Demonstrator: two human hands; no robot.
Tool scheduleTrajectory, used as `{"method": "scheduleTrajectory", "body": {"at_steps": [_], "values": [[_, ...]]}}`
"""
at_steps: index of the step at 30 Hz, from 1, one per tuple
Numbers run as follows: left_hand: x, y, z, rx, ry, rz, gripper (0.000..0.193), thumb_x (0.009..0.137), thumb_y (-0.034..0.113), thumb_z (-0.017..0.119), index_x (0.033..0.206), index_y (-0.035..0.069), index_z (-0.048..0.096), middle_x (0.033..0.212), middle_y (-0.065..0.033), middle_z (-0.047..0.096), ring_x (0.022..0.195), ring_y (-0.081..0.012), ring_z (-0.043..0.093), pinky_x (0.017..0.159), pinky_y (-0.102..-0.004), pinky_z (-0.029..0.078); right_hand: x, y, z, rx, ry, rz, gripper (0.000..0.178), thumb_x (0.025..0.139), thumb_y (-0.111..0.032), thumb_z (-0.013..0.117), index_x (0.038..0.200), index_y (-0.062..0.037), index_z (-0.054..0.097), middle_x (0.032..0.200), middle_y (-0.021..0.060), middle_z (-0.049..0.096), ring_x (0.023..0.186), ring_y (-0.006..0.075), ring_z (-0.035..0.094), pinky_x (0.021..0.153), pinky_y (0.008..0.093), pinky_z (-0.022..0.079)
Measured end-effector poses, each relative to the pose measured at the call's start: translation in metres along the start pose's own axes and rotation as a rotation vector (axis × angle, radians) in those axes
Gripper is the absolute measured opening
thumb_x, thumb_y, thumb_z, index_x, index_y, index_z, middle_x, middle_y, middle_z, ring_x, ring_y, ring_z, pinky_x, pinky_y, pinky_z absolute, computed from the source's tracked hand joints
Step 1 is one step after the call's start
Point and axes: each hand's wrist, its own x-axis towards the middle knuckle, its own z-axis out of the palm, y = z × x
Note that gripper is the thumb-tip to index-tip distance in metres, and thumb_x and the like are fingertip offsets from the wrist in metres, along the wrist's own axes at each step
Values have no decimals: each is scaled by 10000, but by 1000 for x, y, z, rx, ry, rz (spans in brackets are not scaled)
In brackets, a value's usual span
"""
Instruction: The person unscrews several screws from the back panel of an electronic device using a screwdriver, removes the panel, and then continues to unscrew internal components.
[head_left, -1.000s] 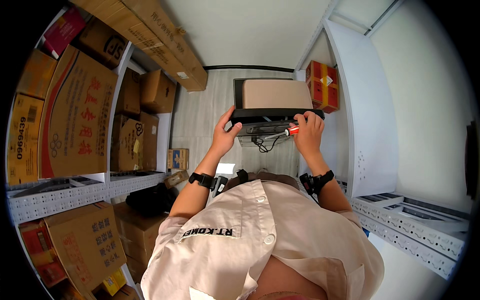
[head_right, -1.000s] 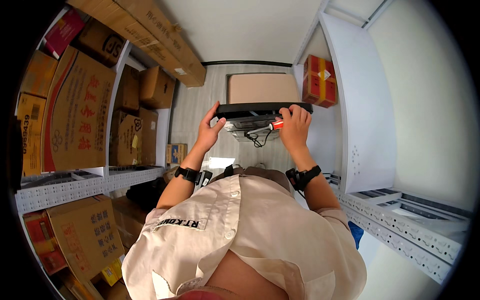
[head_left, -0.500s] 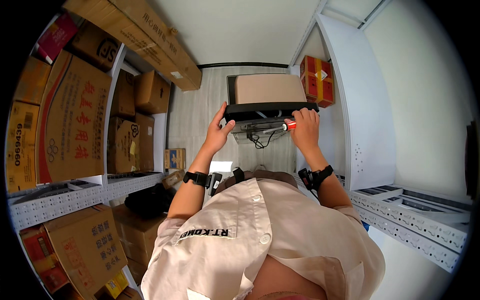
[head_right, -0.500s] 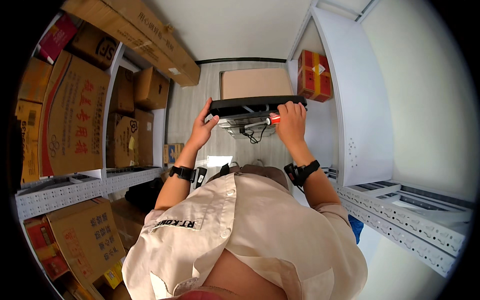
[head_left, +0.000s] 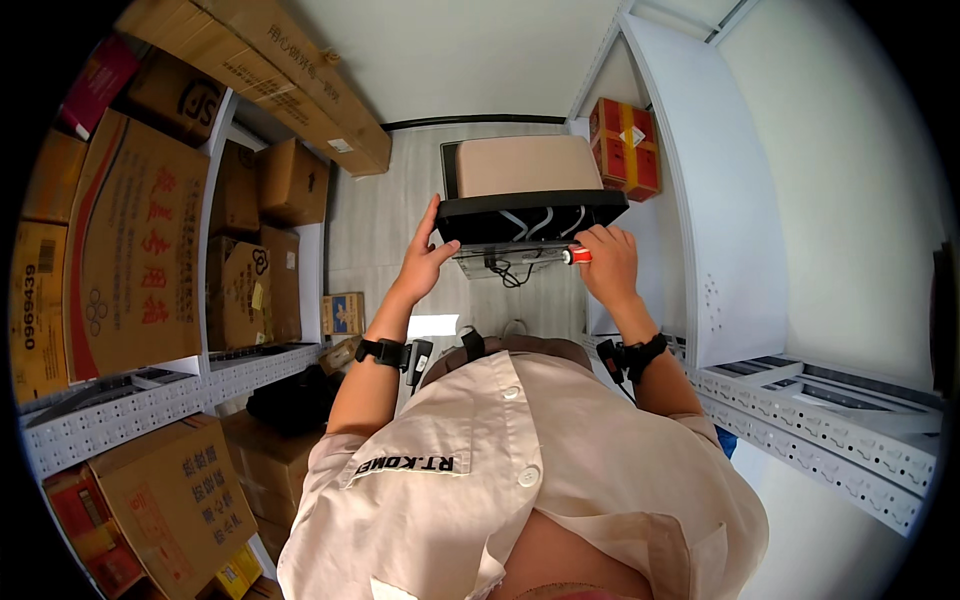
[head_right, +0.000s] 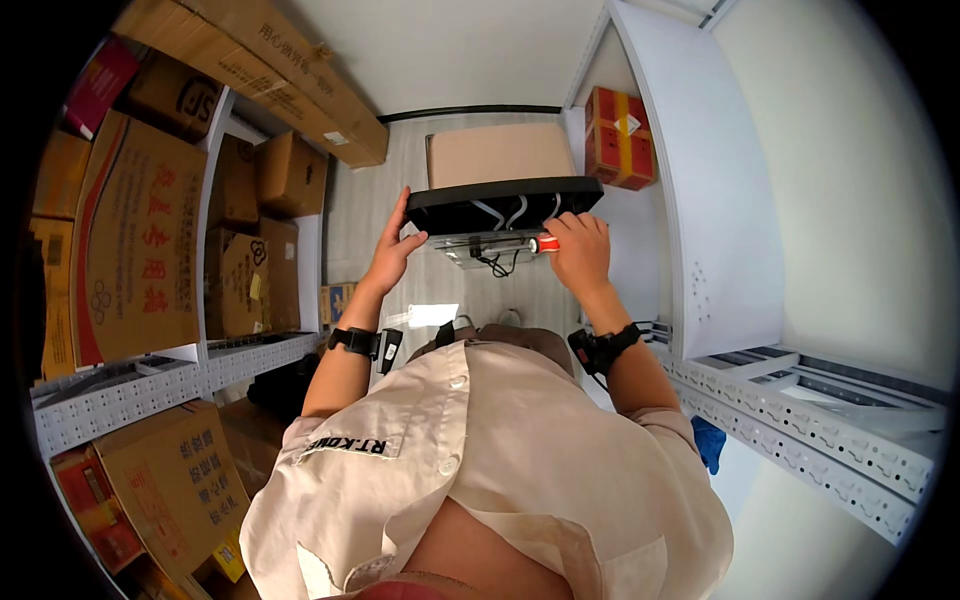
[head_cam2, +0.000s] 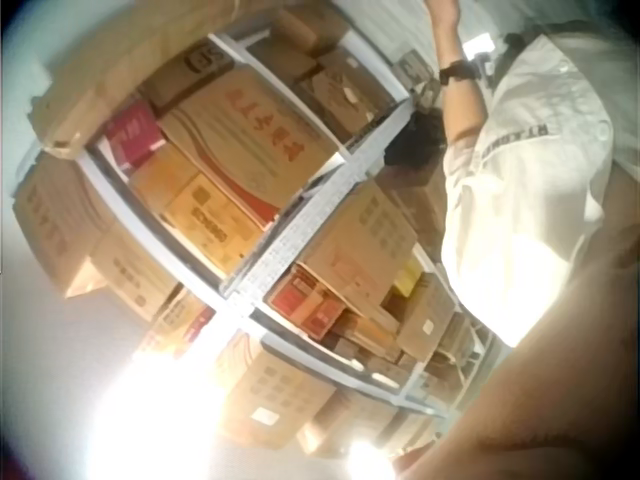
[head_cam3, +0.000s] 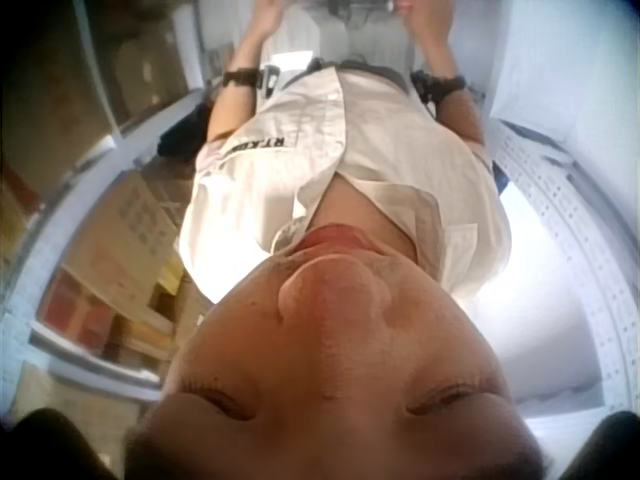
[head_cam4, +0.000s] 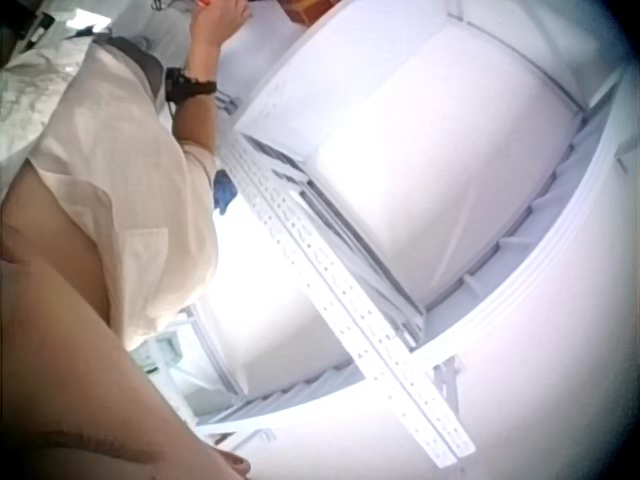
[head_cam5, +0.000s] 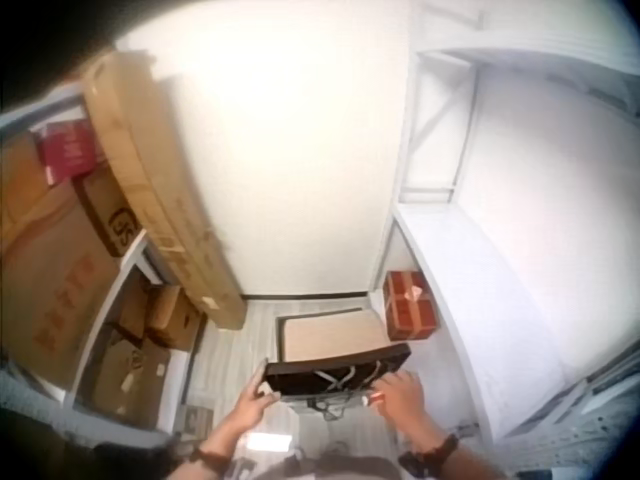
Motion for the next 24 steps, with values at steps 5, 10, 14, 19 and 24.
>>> {"method": "scheduleTrajectory", "body": {"at_steps": [5,10,14,19,24], "values": [[-1,1,-6,5,-60,38,881,769,-9,597,1536,178,206,1524,-81,331,1399,-225,301,1108,-345,262,-9,-2,-1,12,26,12,122,700,-72,625,811,-119,643,776,12,568,796,247,523,750,373,389],[-1,6,-9,3,-75,28,877,763,31,594,1537,173,205,1528,-83,316,1387,-256,316,1109,-370,275,-24,-9,-4,28,38,19,158,687,-76,628,835,-118,662,792,5,588,792,244,526,747,369,390],[-2,13,-7,-31,-60,-28,850,787,-16,596,1530,167,229,1476,-88,383,1349,-218,365,1010,-338,392,-26,-23,-10,47,44,11,188,672,-71,625,848,-118,670,820,1,608,804,242,531,747,367,391],[0,5,-12,-12,-76,4,842,795,-17,603,1529,160,230,1466,-87,394,1333,-209,380,959,-330,433,-25,-32,-23,30,82,42,183,659,-66,623,831,-111,667,816,10,616,805,245,533,759,366,398],[3,5,-16,-12,-114,36,841,792,10,601,1530,158,225,1487,-89,370,1345,-232,367,1013,-353,384,-36,-34,-32,13,107,56,167,651,-61,627,809,-103,665,807,13,624,816,244,541,779,366,406]]}}
